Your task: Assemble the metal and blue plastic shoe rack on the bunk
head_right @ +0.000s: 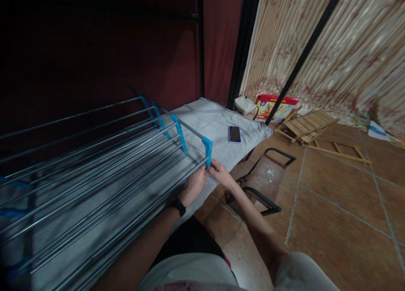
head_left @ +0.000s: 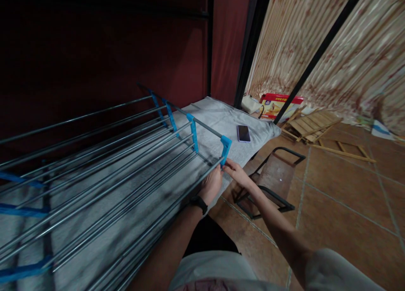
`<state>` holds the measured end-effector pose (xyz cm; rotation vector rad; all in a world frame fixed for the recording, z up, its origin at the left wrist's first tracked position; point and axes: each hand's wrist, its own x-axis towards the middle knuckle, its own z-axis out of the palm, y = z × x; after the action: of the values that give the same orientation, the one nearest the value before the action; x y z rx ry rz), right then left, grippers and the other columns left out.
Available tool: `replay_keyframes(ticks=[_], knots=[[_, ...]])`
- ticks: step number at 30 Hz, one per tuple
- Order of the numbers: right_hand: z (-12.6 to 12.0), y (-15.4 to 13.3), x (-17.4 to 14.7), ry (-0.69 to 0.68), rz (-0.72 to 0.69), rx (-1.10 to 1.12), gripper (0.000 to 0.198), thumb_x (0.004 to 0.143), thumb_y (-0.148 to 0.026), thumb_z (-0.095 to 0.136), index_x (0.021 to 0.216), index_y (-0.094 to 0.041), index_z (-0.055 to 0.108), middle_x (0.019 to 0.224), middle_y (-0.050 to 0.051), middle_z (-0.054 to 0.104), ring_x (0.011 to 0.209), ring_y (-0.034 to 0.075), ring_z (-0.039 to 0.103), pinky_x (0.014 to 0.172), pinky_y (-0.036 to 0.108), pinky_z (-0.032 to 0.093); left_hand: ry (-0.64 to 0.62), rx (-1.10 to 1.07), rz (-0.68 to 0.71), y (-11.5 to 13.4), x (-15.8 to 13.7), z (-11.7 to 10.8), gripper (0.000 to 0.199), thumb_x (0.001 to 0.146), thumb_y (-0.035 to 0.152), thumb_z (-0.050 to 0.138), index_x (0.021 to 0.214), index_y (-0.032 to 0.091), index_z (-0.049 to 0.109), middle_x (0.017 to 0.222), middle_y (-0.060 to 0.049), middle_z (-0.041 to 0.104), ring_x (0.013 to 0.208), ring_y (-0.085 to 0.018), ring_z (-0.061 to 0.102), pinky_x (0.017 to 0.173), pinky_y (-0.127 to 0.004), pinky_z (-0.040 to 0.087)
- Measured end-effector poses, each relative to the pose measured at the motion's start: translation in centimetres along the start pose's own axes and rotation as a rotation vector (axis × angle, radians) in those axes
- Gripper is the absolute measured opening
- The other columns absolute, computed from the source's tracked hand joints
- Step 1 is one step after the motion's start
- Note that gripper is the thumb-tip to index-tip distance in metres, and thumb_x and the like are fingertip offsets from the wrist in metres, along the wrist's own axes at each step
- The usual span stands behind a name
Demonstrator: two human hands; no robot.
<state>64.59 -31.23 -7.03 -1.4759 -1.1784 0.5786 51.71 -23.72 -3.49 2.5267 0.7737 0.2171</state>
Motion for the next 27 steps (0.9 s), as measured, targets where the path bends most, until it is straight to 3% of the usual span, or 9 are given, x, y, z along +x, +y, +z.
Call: replay_keyframes(ticks=[4,8,16,20,27], knots=[[-0.9,-0.7,0.5,-0.005,0.011,-0.186,0.024,0.094,-0.041,0.053,0.089,-0.020,0.064,0.080,0.001,0.065,0.075,0.017,0.060,0.076,0.028,0.046,0.043,-0.019,0.058,-0.3,0.3,-0.4,0.037,0.100,0.024,0.041,0.129,0.010,0.058,0.125,-0.021,0.066,0.119,-0.030,0.062,0.103,-0.041,0.046],[-1.2,-0.5,0.9,-0.032,-0.005,-0.288,0.031,0.097,-0.045,0.048,0.085,-0.020,0.061,0.073,0.001,0.061,0.069,0.017,0.059,0.069,0.027,0.043,0.022,-0.097,0.059,-0.7,0.6,-0.3,0.036,0.099,0.022,0.042,0.128,0.010,0.059,0.124,-0.022,0.066,0.115,-0.030,0.063,0.102,-0.043,0.046],[-2.3,0.0,1.5,-0.140,-0.029,-0.289,0.046,0.097,-0.058,0.043,0.088,-0.017,0.060,0.081,0.005,0.065,0.075,0.017,0.059,0.072,0.027,0.046,0.019,-0.344,0.023,-1.7,1.1,1.2,0.034,0.097,0.023,0.046,0.127,0.013,0.060,0.121,-0.018,0.068,0.116,-0.031,0.062,0.103,-0.047,0.046],[-2.5,0.2,1.5,-0.163,-0.024,-0.292,0.048,0.097,-0.059,0.043,0.087,-0.016,0.060,0.079,0.004,0.063,0.074,0.016,0.058,0.071,0.027,0.046,0.053,-0.406,0.076,-1.8,1.1,0.9,0.032,0.095,0.019,0.050,0.124,0.017,0.062,0.120,-0.014,0.069,0.119,-0.029,0.061,0.109,-0.049,0.043],[-2.6,0.7,1.4,-0.174,-0.006,-0.238,0.045,0.094,-0.059,0.049,0.089,-0.016,0.061,0.081,0.003,0.063,0.077,0.017,0.058,0.076,0.028,0.046,0.053,-0.442,0.118,-2.0,0.7,0.2,0.035,0.094,0.016,0.051,0.127,0.008,0.061,0.124,-0.020,0.066,0.117,-0.031,0.060,0.105,-0.047,0.045]])
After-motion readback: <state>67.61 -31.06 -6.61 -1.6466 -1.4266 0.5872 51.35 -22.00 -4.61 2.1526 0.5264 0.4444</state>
